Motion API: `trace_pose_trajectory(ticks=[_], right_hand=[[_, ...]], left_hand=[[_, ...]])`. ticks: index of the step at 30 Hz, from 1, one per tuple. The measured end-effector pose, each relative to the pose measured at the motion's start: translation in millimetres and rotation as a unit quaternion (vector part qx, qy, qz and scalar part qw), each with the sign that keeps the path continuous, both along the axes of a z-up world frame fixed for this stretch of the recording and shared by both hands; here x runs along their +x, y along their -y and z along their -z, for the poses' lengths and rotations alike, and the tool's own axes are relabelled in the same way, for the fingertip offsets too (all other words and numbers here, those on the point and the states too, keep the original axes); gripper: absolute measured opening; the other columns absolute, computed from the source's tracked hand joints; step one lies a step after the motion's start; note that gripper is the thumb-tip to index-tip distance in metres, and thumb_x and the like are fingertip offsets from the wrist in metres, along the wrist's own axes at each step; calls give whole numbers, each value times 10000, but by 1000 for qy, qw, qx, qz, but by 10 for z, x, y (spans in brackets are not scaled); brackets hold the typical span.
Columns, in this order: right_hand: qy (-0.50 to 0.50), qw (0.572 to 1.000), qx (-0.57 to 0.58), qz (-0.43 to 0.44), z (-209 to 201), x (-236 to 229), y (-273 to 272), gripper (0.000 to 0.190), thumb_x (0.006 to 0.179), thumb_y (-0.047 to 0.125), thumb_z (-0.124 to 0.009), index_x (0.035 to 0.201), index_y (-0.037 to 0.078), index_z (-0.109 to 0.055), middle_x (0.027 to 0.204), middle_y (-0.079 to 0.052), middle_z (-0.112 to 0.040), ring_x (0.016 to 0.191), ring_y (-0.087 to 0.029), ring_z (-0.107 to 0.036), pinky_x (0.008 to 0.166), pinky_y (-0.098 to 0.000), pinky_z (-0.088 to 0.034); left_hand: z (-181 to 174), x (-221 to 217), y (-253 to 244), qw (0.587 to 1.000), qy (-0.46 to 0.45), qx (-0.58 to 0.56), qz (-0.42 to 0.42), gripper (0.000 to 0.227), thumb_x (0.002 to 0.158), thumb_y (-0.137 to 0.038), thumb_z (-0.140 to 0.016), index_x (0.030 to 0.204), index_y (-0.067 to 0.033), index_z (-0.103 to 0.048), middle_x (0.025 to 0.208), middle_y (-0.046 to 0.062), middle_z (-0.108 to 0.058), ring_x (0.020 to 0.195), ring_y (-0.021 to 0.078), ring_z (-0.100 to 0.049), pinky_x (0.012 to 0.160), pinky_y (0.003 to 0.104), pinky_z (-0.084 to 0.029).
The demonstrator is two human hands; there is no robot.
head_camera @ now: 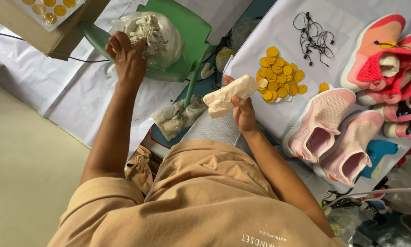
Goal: The person inserts a white cloth into a pink slip-on shoe to maintain its shape. They then pick up a small yellow circular object and a black elastic cord, threading the cord through the object and attaching it to the shoe's tongue.
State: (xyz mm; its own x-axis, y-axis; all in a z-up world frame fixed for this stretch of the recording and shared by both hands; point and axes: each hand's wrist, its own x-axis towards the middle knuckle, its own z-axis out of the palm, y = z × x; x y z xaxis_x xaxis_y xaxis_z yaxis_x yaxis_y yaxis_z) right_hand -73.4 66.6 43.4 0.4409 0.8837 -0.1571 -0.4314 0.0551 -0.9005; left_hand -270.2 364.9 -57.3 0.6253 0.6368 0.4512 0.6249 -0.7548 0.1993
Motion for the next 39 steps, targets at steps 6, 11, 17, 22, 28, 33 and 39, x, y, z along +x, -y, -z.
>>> trace_pose_trajectory(ticks=[6, 11, 17, 22, 28, 33, 39], right_hand=[[-16, 1000, -1, -3, 154, 34, 15, 729, 853, 330, -645, 1484, 30, -436, 1488, -116, -471, 1326, -230, -448, 1173, -401, -294], [36, 999, -24, 9, 32, -47, -7, 638, 905, 356, -618, 1435, 13, -528, 1480, -138, -531, 1350, -242, -522, 1158, -405, -397], [-10, 1000, -13, 3, -156, -146, 44, 563, 888, 301, -619, 1350, -20, -580, 1397, -214, -591, 1284, -311, -597, 1098, -458, -453], [-137, 989, -2, 51, -246, -97, 299, 524, 815, 216, -663, 1296, 12, -615, 1216, -165, -690, 1103, -293, -689, 966, -459, -551], [-159, 980, 58, 108, -182, 75, 813, 520, 842, 163, -625, 1325, -19, -567, 1178, -229, -681, 1036, -357, -709, 927, -524, -567], [-55, 978, 50, 195, -754, -3, 1249, 406, 837, 150, -665, 1226, 37, -632, 1023, -139, -746, 939, -213, -739, 806, -390, -608], [86, 955, 36, 282, -395, 157, 1909, 372, 981, 147, -578, 1326, 9, -570, 872, -115, -708, 770, -115, -671, 662, -314, -591]], left_hand=[[-18, 113, 39, 998, -37, -25, -39, 337, 743, -81, -794, 1076, -113, -752, 1088, 138, -403, 952, 316, -371, 814, 418, -314], [548, 177, 41, 995, -38, -53, -70, 167, 813, -112, -745, 894, -128, -600, 1139, 187, -407, 1029, 451, -435, 734, 504, -408], [85, 165, 293, 981, -92, -159, -56, 599, 865, 57, -625, 1442, -48, -504, 1348, 314, -351, 1316, 535, -315, 1032, 643, -296], [-90, 119, 334, 975, -121, -177, -58, 777, 774, -79, -763, 1480, -122, -442, 1248, 261, -481, 1202, 520, -464, 994, 623, -348], [-368, 19, 309, 984, -112, -119, -71, 756, 788, -187, -695, 1513, -68, -516, 1283, 311, -515, 1154, 542, -451, 947, 589, -341], [-1147, 608, 1091, 976, 81, -102, 174, 586, 836, -80, -669, 1412, -35, -576, 1240, 230, -530, 1138, 450, -520, 940, 544, -438], [-1796, 1523, 2880, 741, 130, -531, 390, 473, 976, -115, -602, 1423, -10, -487, 1291, 236, -609, 1276, 409, -560, 1034, 497, -453]])
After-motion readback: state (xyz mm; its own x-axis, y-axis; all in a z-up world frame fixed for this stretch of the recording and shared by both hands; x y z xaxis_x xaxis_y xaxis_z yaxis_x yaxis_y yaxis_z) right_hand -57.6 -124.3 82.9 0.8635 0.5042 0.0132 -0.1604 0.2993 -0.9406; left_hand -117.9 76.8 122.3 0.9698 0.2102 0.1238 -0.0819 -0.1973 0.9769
